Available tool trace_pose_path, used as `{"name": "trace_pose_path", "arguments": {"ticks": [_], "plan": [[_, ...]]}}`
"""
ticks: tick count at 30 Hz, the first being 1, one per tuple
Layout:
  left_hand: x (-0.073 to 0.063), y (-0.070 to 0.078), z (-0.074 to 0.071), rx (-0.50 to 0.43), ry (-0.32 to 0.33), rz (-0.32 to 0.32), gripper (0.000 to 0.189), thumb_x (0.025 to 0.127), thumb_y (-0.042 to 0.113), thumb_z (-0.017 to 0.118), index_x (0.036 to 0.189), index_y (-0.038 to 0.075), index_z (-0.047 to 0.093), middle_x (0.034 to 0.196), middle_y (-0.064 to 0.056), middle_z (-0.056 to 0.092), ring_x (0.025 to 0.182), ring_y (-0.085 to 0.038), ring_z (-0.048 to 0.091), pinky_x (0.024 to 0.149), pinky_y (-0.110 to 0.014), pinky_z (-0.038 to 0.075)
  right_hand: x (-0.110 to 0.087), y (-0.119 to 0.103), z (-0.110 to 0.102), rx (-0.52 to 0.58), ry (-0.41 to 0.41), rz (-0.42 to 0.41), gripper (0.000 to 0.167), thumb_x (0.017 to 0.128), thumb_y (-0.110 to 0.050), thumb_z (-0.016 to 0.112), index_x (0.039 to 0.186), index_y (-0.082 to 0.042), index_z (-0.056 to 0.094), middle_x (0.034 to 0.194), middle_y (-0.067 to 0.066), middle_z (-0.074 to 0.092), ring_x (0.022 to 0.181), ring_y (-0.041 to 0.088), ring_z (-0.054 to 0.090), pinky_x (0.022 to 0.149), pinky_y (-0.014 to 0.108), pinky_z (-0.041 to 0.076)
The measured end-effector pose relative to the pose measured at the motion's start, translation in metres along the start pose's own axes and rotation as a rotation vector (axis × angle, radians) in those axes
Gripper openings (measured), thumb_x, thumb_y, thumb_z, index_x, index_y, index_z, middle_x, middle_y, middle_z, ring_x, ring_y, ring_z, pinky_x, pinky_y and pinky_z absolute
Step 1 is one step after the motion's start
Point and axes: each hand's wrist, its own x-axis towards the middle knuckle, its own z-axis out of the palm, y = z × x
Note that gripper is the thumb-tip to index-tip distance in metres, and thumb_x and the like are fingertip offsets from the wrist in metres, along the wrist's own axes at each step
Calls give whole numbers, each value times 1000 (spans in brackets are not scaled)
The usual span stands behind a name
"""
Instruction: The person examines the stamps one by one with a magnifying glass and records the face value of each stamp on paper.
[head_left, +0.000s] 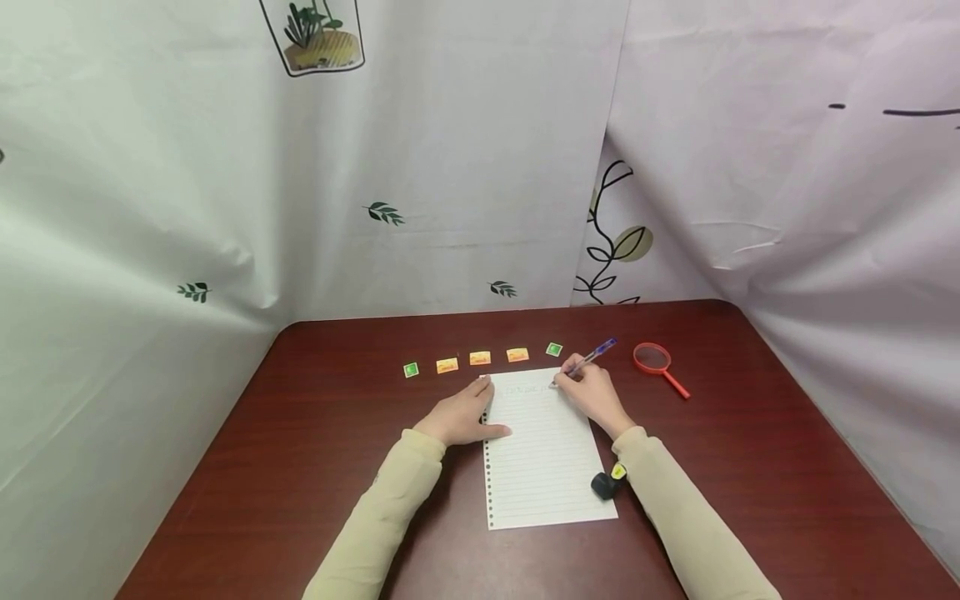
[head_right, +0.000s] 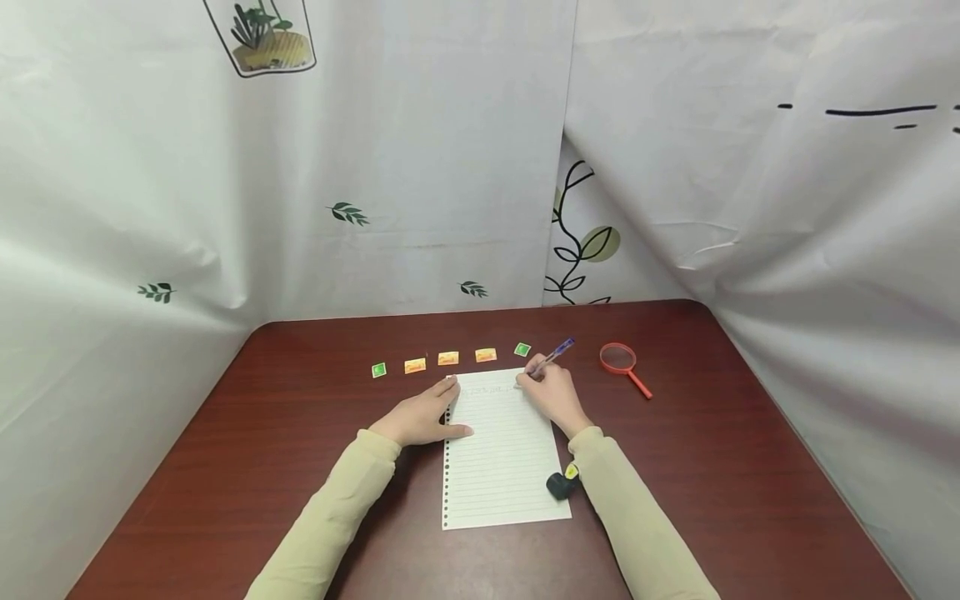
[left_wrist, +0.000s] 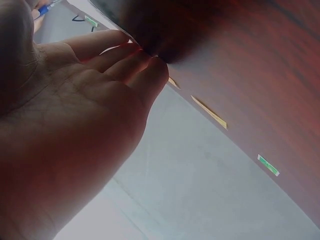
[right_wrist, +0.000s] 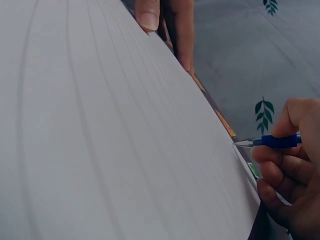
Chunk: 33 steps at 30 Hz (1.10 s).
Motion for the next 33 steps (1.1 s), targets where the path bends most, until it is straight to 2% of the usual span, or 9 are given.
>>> {"name": "trace_pose_path", "arguments": {"ticks": [11, 16, 33], "plan": [[-2, 1, -2, -11, -1, -9, 94, 90, 53, 70, 156, -3, 32, 163, -16, 27, 149, -28, 30, 111, -43, 40, 2, 2, 1, 3, -18, -16, 6, 89, -20, 66, 90, -15, 64, 79, 2, 67, 74, 21, 55, 67, 34, 42], [-2, 1, -1, -6, -1, -6, 94, 91, 53, 70, 155, -3, 32, 163, -16, 28, 149, -28, 30, 111, -42, 40, 2, 3, 0, 5, -1, -24, 5, 90, -20, 65, 89, -15, 63, 78, 3, 65, 74, 22, 55, 67, 34, 42], [0, 1, 0, 3, -9, -14, 95, 90, 54, 70, 156, -2, 31, 164, -15, 26, 149, -27, 30, 112, -42, 39, 1, 2, -1, -4, -12, -6, 5, 89, -19, 66, 92, -14, 65, 82, 3, 68, 77, 21, 57, 69, 34, 43]]}}
